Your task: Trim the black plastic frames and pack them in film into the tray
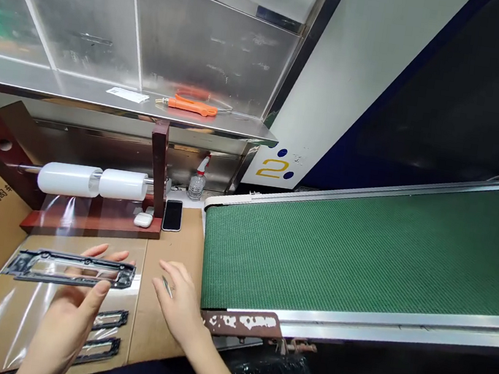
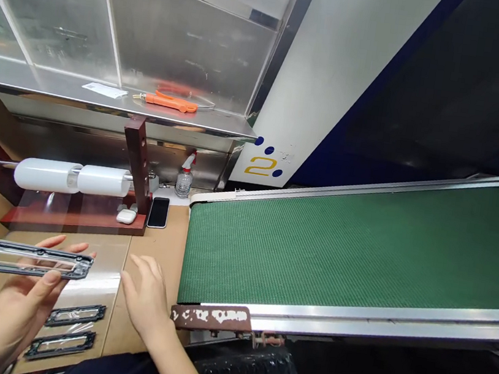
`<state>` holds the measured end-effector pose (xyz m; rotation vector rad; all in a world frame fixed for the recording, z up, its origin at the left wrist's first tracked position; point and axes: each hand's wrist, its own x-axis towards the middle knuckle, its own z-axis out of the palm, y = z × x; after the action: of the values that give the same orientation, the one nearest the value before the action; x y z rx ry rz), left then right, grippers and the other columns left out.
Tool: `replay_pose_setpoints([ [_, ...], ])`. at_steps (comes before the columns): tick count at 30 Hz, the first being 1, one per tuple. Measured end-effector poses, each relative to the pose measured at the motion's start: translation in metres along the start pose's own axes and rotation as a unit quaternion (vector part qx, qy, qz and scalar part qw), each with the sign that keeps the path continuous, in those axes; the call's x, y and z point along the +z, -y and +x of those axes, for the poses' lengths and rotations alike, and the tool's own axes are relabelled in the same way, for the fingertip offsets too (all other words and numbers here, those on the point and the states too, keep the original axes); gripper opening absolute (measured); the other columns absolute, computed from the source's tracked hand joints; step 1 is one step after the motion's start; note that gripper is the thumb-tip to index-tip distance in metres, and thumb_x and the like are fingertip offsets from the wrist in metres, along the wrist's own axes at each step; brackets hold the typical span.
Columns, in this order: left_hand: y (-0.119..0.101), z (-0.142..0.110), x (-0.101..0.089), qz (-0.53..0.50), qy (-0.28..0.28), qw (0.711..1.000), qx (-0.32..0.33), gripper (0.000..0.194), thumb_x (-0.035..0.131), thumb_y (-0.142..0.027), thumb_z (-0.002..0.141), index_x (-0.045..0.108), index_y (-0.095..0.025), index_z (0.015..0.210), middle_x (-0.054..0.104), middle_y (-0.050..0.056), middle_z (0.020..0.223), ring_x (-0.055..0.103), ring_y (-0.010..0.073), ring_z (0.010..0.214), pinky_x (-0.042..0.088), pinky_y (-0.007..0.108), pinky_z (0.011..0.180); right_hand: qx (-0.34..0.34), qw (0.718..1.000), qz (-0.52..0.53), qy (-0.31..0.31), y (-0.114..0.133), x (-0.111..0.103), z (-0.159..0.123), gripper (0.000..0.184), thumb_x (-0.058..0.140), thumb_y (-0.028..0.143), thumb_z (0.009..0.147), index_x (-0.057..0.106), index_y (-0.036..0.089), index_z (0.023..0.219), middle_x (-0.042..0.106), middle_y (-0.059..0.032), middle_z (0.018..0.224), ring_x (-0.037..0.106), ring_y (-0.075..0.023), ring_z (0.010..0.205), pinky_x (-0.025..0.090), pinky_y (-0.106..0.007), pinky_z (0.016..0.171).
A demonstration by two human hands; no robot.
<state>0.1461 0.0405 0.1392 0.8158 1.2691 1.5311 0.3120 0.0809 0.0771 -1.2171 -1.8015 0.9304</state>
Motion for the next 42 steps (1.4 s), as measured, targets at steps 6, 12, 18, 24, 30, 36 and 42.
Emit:
replay_pose_setpoints([
  [6, -0.001, 0.0, -0.019, 0.2, 0.05, 0.963, 0.173, 0.045, 0.06, -0.039, 0.087, 0.044, -0.024, 0.125, 0.065, 0.004, 0.11, 0.063, 0.0123, 0.099, 0.049, 0.015, 0.086, 0.077, 0.984, 0.156, 0.029, 0.088, -0.017, 0.003, 0.02, 0.064, 0.031, 0.081, 0.072, 0.017, 0.093, 0.067, 0.0002, 0.091, 0.062, -0.0106, 0.085, 0.048, -0.02, 0.079],
  [12, -0.006, -0.001, -0.028, 0.165, 0.096, 0.962, 0.193, 0.04, 0.059, -0.032, 0.088, 0.043, -0.025, 0.125, 0.065, 0.005, 0.108, 0.063, 0.0136, 0.099, 0.05, 0.019, 0.088, 0.069, 0.983, 0.167, 0.008, 0.084, 0.002, 0.002, 0.015, 0.063, 0.026, 0.078, 0.07, 0.013, 0.084, 0.066, -0.0005, 0.082, 0.061, -0.0091, 0.077, 0.047, -0.017, 0.072],
  [18, -0.012, -0.007, -0.033, 0.144, 0.068, 0.975, 0.155, 0.04, 0.06, -0.04, 0.087, 0.046, -0.024, 0.122, 0.064, 0.003, 0.108, 0.062, 0.0121, 0.101, 0.048, 0.018, 0.091, 0.097, 0.98, 0.172, 0.018, 0.096, 0.008, -0.001, 0.018, 0.061, 0.027, 0.076, 0.068, 0.012, 0.083, 0.065, -0.0025, 0.08, 0.06, -0.0098, 0.074, 0.047, -0.019, 0.069],
  [24, -0.015, -0.008, -0.042, 0.162, 0.079, 0.978, 0.103, 0.056, 0.064, -0.053, 0.08, 0.044, -0.027, 0.125, 0.064, 0.002, 0.111, 0.061, 0.0125, 0.104, 0.046, 0.018, 0.093, 0.102, 0.948, 0.285, 0.096, 0.091, 0.01, -0.001, 0.021, 0.062, 0.03, 0.076, 0.063, 0.011, 0.081, 0.063, -0.0052, 0.079, 0.059, -0.012, 0.073, 0.048, -0.024, 0.071],
  [30, -0.011, 0.009, -0.062, 0.116, 0.136, 0.975, -0.136, 0.097, 0.067, -0.075, 0.059, 0.032, -0.02, 0.131, 0.061, 0.005, 0.099, 0.055, 0.017, 0.091, 0.042, 0.024, 0.084, -0.002, 0.993, -0.114, -0.033, 0.052, -0.008, 0.002, 0.022, 0.047, 0.023, 0.092, 0.065, 0.014, 0.084, 0.064, -0.0026, 0.079, 0.059, -0.012, 0.077, 0.021, -0.043, 0.112],
  [36, -0.022, -0.001, -0.068, -0.007, 0.26, 0.907, -0.331, 0.094, 0.075, -0.065, 0.06, 0.036, -0.013, 0.127, 0.053, 0.002, 0.073, 0.05, 0.0135, 0.071, 0.042, 0.023, 0.064, -0.307, 0.891, -0.312, 0.116, 0.093, -0.047, 0.025, 0.066, 0.067, 0.038, 0.083, 0.04, 0.023, 0.141, 0.035, -0.0025, 0.146, 0.02, -0.0159, 0.14, -0.003, -0.038, 0.116],
  [42, -0.017, -0.005, -0.081, -0.113, 0.398, 0.827, -0.381, 0.056, 0.048, -0.066, 0.084, 0.059, -0.02, 0.115, 0.06, 0.006, 0.086, 0.055, 0.0158, 0.073, 0.045, 0.03, 0.073, -0.371, 0.863, -0.223, 0.259, 0.095, -0.042, 0.042, 0.025, 0.055, 0.027, 0.091, 0.061, 0.017, 0.113, 0.061, 0.0017, 0.119, 0.05, -0.009, 0.118, 0.01, -0.029, 0.115],
])
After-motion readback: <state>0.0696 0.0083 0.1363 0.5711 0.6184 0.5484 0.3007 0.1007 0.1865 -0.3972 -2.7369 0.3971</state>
